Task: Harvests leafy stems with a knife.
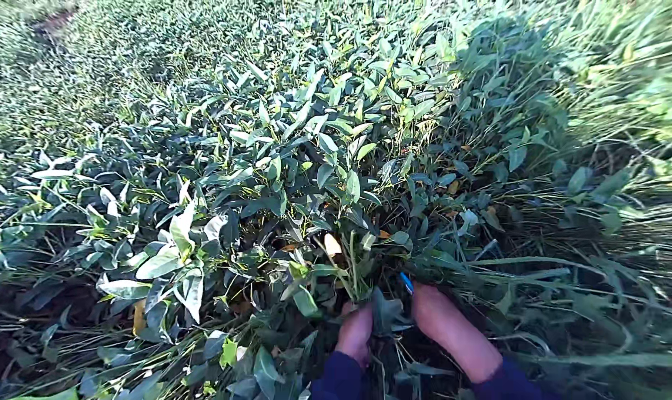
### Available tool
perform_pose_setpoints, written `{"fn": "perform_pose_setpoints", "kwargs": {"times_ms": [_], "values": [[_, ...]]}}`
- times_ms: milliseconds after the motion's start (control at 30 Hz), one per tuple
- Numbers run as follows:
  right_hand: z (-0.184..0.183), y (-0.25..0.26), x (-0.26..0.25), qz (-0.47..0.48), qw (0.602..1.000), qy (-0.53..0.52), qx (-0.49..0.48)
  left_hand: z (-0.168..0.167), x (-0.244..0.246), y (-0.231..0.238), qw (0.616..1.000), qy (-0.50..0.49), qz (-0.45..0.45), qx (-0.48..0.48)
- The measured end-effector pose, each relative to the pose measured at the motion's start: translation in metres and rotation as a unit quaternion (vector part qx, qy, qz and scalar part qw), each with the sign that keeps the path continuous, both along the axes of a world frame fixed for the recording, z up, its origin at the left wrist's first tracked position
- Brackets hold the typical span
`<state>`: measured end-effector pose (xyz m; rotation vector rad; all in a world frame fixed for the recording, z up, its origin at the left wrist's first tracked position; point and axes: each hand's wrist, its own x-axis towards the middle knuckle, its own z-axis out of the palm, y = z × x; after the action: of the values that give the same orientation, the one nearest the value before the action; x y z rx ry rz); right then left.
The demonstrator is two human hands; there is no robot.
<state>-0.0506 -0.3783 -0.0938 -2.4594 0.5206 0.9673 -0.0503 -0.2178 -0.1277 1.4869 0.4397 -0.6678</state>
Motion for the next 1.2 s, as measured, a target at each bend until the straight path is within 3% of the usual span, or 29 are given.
{"fn": "perform_pose_setpoints", "kwargs": {"times_ms": [67,200,433,600,700,767,833,933,1000,1133,1200], "values": [[-0.009,0.002,0.0,0.002,0.999,-0.023,0.028,-0.002,0.001,-0.025,0.995,0.049,-0.026,0.077],[-0.015,0.005,0.007,0.001,1.0,-0.003,0.014,-0.009,-0.01,-0.043,0.993,0.081,0.03,0.078],[-0.023,0.002,0.012,0.023,1.0,0.012,-0.001,-0.001,-0.014,-0.011,0.992,0.061,0.028,0.104],[-0.032,0.002,0.009,0.05,0.997,0.061,-0.015,-0.018,-0.009,0.019,0.992,0.09,0.016,0.086],[-0.015,-0.023,-0.003,0.023,0.996,0.0,0.081,-0.011,-0.011,0.064,0.995,-0.021,0.086,-0.039],[0.011,-0.038,-0.015,-0.021,0.981,-0.04,0.19,-0.022,-0.022,0.106,0.97,-0.116,0.156,-0.148],[0.036,-0.043,-0.017,-0.049,0.951,-0.124,0.279,-0.029,-0.039,0.137,0.947,-0.158,0.203,-0.192],[0.06,-0.03,0.009,-0.047,0.889,-0.279,0.36,-0.044,-0.049,0.144,0.949,-0.106,0.233,-0.181],[0.055,-0.019,0.047,-0.035,0.879,-0.323,0.349,-0.045,-0.042,0.13,0.958,-0.074,0.23,-0.153],[0.0,-0.012,0.112,-0.047,0.961,-0.112,0.248,-0.025,-0.027,0.098,0.961,-0.064,0.202,-0.176],[-0.006,-0.008,0.107,-0.034,0.971,-0.037,0.232,-0.012,-0.021,0.078,0.969,-0.049,0.204,-0.13]]}}
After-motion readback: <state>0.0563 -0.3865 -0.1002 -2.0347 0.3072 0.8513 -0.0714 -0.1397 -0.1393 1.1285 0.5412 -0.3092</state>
